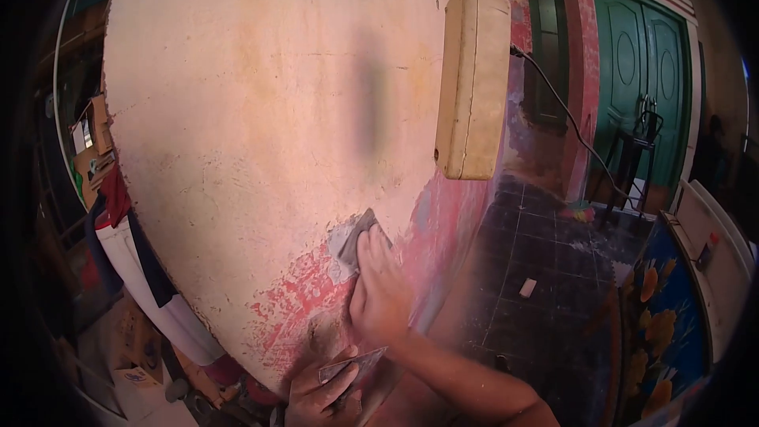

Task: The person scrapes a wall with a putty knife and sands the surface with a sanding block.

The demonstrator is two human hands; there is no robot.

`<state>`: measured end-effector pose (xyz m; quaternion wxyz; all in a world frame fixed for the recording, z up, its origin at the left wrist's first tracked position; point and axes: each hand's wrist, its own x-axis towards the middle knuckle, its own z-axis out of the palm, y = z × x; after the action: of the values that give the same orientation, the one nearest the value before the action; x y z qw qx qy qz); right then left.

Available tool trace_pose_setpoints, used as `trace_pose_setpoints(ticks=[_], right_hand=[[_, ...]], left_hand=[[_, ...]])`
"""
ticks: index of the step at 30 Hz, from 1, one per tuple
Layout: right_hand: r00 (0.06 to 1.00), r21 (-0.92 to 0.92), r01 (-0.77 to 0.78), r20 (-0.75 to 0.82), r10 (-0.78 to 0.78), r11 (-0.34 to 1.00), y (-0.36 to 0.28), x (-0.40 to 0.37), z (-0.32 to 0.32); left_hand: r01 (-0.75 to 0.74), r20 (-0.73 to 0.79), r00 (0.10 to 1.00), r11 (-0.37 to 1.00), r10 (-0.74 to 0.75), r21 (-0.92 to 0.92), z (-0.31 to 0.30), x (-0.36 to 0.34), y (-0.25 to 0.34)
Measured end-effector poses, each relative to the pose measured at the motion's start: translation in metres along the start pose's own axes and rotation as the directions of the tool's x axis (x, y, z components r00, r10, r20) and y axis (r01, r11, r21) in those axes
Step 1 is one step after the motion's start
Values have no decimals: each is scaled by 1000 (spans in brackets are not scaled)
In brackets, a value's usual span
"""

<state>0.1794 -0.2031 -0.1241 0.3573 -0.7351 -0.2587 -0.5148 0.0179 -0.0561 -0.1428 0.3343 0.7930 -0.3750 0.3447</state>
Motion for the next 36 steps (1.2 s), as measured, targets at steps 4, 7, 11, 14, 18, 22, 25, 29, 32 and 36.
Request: trace_pose_setpoints(ticks=[4, 7, 11, 14, 18, 22, 25, 29, 32, 36], right_hand=[[995, -128, 95, 37, -91, 987, 51, 2, 8], [975, -86, -207, 59, 213, 975, 70, 19, 14], [999, -126, 40, 5, -40, 991, 17, 9, 0], [994, -170, 108, 49, -101, 979, 15, 3, -5], [932, -292, -254, 182, 314, 922, 64, 18, 5], [988, -233, -78, 110, 106, 969, 24, 2, -5], [977, -205, 211, 35, -209, 956, 7, -4, -7], [949, -285, -155, 224, 223, 946, 40, 15, -12], [935, -296, -210, 218, 280, 932, 13, 16, -10], [985, -137, -7, 169, 30, 990, -16, 6, -28]], left_hand=[[-13, 17, 1000, 1000, 14, -17, 0, 0, -5], [-20, 15, 1000, 999, 20, -36, -1, -1, -4], [-36, 16, 999, 999, 36, -5, -1, 0, -3], [-52, 20, 998, 997, 51, 51, -1, -1, -4], [-27, -69, 997, 998, 23, -54, 0, -1, 0], [6, -56, 998, 996, -10, -84, -15, 0, 11], [-28, -46, 999, 995, 24, -93, -10, -1, 6], [-21, -33, 999, 993, 17, -112, -14, 0, 12], [-51, -72, 996, 991, 43, -125, -21, -2, 14], [-140, -174, 979, 973, 108, -184, -10, -9, -1]])
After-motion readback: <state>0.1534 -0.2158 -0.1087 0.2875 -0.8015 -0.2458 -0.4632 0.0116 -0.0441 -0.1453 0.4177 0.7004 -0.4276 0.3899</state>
